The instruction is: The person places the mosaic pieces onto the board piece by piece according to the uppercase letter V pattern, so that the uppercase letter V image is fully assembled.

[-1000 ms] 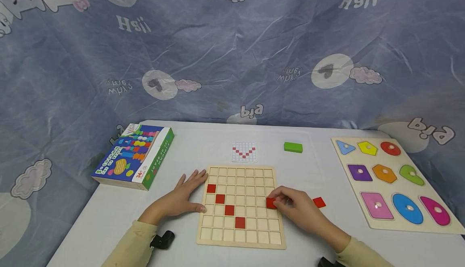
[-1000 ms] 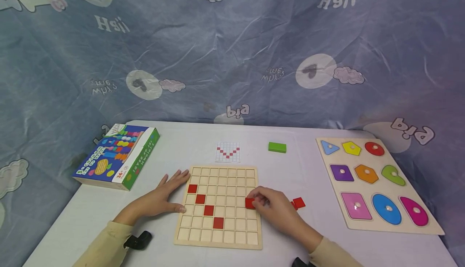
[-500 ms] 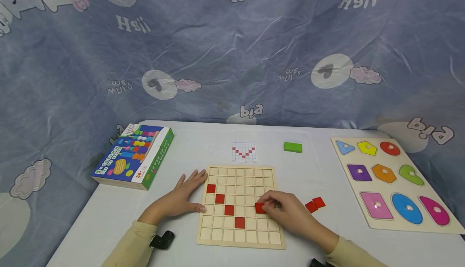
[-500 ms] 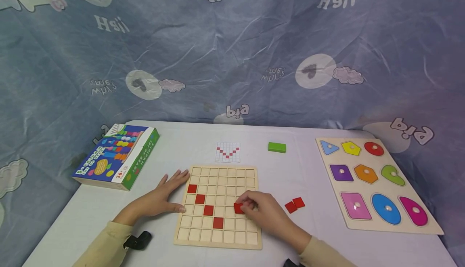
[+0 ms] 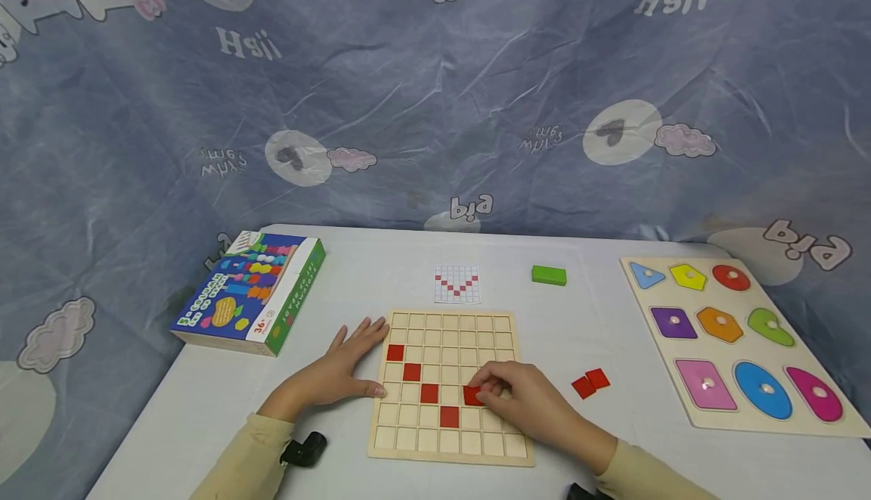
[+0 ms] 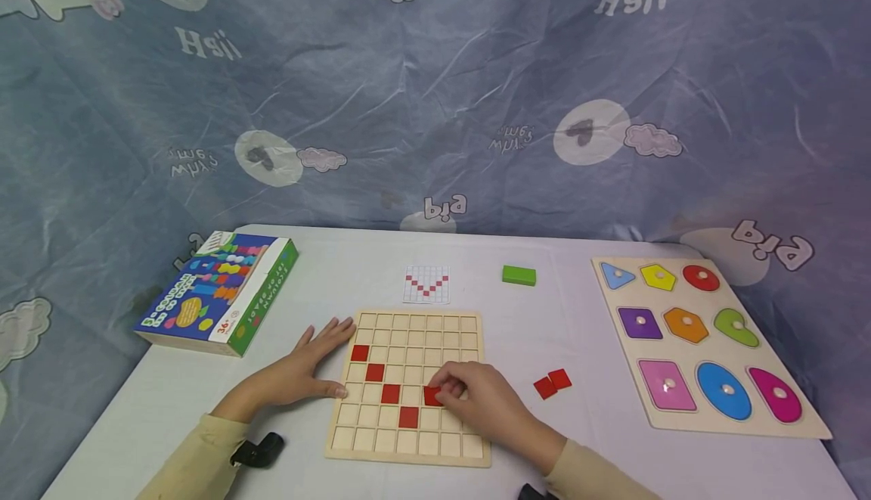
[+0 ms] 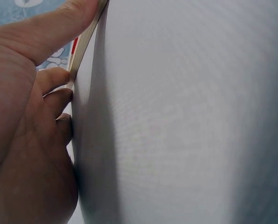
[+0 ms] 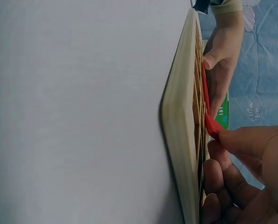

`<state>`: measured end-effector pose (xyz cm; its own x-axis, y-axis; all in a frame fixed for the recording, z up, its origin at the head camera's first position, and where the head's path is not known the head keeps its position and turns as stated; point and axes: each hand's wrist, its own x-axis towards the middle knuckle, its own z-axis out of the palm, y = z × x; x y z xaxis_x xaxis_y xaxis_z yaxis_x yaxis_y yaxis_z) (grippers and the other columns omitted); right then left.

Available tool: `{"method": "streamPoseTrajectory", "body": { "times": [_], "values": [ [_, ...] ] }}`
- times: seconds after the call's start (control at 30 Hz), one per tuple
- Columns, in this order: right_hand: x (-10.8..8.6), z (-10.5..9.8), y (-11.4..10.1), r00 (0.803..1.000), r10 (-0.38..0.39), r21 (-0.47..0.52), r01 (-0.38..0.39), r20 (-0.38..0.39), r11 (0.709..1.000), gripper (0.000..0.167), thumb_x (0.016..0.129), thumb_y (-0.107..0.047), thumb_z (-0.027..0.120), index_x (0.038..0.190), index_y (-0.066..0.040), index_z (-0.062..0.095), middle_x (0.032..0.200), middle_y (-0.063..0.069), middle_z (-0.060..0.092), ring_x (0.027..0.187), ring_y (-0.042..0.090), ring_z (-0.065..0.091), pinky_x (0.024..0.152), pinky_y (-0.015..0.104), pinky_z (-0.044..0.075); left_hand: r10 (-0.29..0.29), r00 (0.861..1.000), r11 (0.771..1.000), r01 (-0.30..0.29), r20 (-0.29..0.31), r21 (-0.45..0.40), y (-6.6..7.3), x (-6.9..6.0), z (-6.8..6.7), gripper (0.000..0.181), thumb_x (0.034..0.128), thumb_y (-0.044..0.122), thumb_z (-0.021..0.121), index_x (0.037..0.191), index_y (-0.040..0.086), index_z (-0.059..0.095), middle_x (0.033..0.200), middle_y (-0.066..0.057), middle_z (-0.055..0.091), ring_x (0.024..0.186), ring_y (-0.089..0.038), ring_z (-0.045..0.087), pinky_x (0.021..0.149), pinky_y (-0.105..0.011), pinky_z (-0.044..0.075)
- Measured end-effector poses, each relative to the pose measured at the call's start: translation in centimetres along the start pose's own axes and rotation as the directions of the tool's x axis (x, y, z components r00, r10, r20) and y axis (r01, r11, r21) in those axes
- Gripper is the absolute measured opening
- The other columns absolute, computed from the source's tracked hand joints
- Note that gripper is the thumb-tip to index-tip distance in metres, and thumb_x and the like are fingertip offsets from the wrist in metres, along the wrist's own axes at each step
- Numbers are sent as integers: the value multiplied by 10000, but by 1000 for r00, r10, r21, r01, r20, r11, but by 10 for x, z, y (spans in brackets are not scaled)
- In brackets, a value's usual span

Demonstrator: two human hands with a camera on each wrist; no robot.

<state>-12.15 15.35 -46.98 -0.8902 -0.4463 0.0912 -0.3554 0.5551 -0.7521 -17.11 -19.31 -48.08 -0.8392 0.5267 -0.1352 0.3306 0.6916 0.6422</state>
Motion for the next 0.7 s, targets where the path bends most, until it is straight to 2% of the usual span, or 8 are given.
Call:
{"method": "streamPoseTrajectory", "body": {
  "times": [0.27, 0.5, 0.7],
  "values": [
    [2, 1, -4, 1000, -6, -40, 7, 18, 999, 183, 875, -70, 770, 936, -236, 723, 807, -168, 611, 748, 15, 565, 677, 220, 524, 5, 1000, 1000, -5, 1, 9, 1, 0, -1, 1074, 798, 480, 835, 1626, 119, 255, 1699, -75, 153, 1569, -323, 15, 1236, -561, -87],
    [2, 3, -5, 999, -28, -117, 30, 18, 993, 207, 848, -88, 801, 952, -234, 698, 893, -140, 625, 770, 83, 567, 683, 206, 487, 9, 1000, 1000, -9, -2, 0, 1, -1, 0, 1071, 797, 474, 838, 1625, 116, 260, 1698, -82, 157, 1567, -334, 17, 1234, -564, -90],
    [2, 3, -6, 999, -46, -162, 49, 21, 986, 212, 836, -133, 836, 973, -223, 702, 957, -146, 627, 779, 60, 547, 689, 194, 482, 10, 1000, 1000, -10, -1, 2, 1, -1, -1, 1073, 798, 475, 837, 1624, 111, 257, 1698, -86, 156, 1567, -337, 16, 1233, -570, -87]
  ]
}}
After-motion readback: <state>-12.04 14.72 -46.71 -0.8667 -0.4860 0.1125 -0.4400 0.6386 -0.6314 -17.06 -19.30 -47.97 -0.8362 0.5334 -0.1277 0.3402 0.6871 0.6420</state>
